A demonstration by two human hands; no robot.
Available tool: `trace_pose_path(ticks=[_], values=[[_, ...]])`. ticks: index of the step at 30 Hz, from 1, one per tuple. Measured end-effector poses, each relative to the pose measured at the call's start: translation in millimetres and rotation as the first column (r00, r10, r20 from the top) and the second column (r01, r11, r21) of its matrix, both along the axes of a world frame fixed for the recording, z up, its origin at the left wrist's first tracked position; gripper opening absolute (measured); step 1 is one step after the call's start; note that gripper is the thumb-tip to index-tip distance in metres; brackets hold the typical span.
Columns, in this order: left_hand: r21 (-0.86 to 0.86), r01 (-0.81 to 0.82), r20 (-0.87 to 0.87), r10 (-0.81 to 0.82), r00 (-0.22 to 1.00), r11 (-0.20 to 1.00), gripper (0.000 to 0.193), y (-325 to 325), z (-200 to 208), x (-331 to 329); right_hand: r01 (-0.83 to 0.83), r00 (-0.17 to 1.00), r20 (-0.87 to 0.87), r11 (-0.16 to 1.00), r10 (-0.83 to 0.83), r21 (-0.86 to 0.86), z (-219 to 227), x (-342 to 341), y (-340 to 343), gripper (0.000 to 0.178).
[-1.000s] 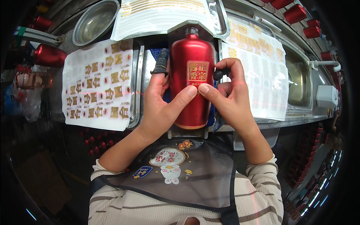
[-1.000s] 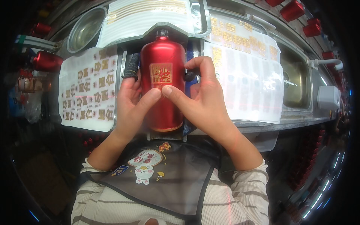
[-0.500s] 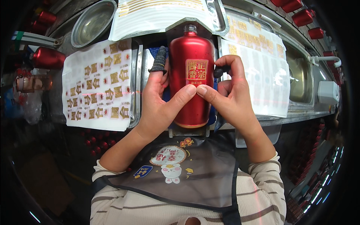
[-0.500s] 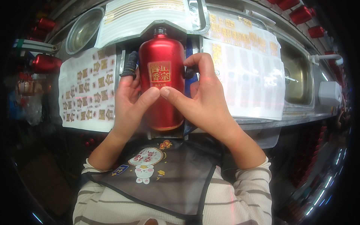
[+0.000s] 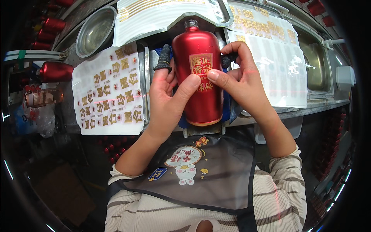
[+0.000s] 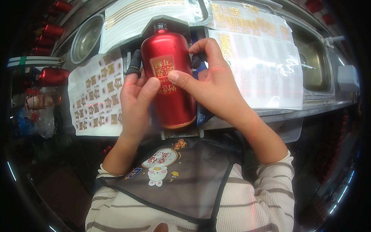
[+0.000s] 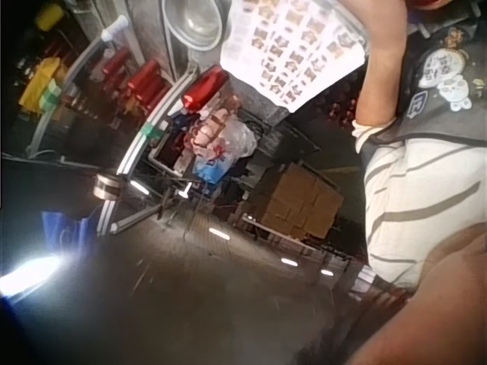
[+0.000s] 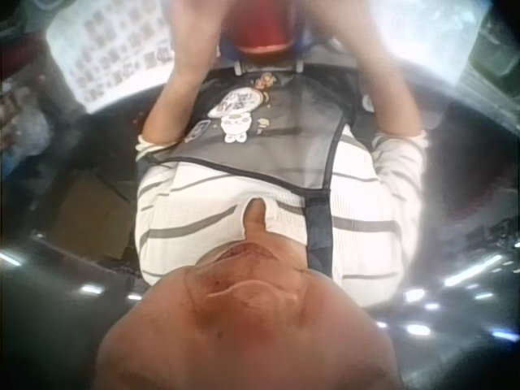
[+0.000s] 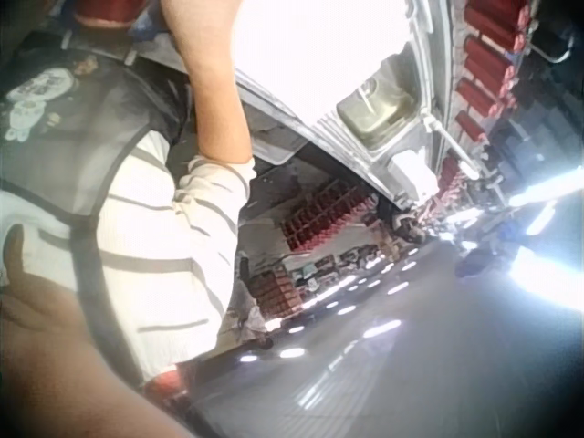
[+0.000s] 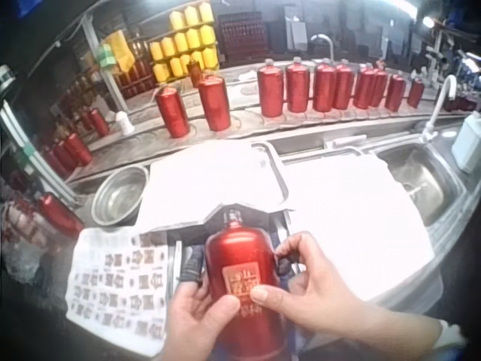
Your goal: The person applies gold stickers to red cylindrical containers, smoothing each label with fingers and a blue cloth. The person handles multiple containers one at a time, placing finished units on a nearby rack.
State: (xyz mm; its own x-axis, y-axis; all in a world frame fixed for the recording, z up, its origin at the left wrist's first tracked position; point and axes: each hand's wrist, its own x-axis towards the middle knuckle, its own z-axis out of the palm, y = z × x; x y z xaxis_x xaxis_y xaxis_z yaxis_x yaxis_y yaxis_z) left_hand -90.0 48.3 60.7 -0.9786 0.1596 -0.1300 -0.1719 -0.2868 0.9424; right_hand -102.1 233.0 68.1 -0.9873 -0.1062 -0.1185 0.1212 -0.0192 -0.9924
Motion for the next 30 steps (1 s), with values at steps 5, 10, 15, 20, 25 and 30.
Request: trace_pose_path(ticks=[5, 10, 15, 20, 25, 30], values=[[-0.044, -0.025, -0.024, 0.024, 0.999, 0.999, 0.057, 0.3, -1.4, 0.8, -0.026, 0.999, -0.021, 0.990, 0.030, 0.142, 6.3, 1.6, 2.4, 0.057], [-0.023, -0.041, -0.023, 0.041, 0.999, 0.999, 0.050, 5.8, 2.1, 0.8, -0.024, 1.000, -0.001, 0.995, 0.024, 0.097, 6.8, 0.8, 2.3, 0.056], [-0.124, -0.017, -0.029, 0.013, 0.999, 0.992, 0.046, 2.7, 4.7, 1.5, -0.013, 1.000, -0.010, 0.998, 0.014, 0.056, 3.4, 2.8, 0.2, 0.056], [-0.053, 0.023, 0.005, -0.023, 1.000, 0.998, 0.046, -6.2, -5.1, -0.7, -0.018, 1.000, 0.004, 0.988, 0.017, 0.156, 11.5, 3.8, -3.0, 0.060], [-0.029, 0.051, -0.009, -0.051, 0.999, 0.998, 0.047, -6.9, -5.8, 0.8, 0.003, 1.000, 0.015, 0.973, -0.007, 0.232, 15.4, 5.4, -4.0, 0.065], [-0.056, 0.054, -0.018, -0.055, 0.998, 0.997, 0.045, -8.4, -8.4, 1.2, 0.015, 1.000, -0.003, 0.969, -0.014, 0.247, 14.9, 5.7, -4.7, 0.066]])
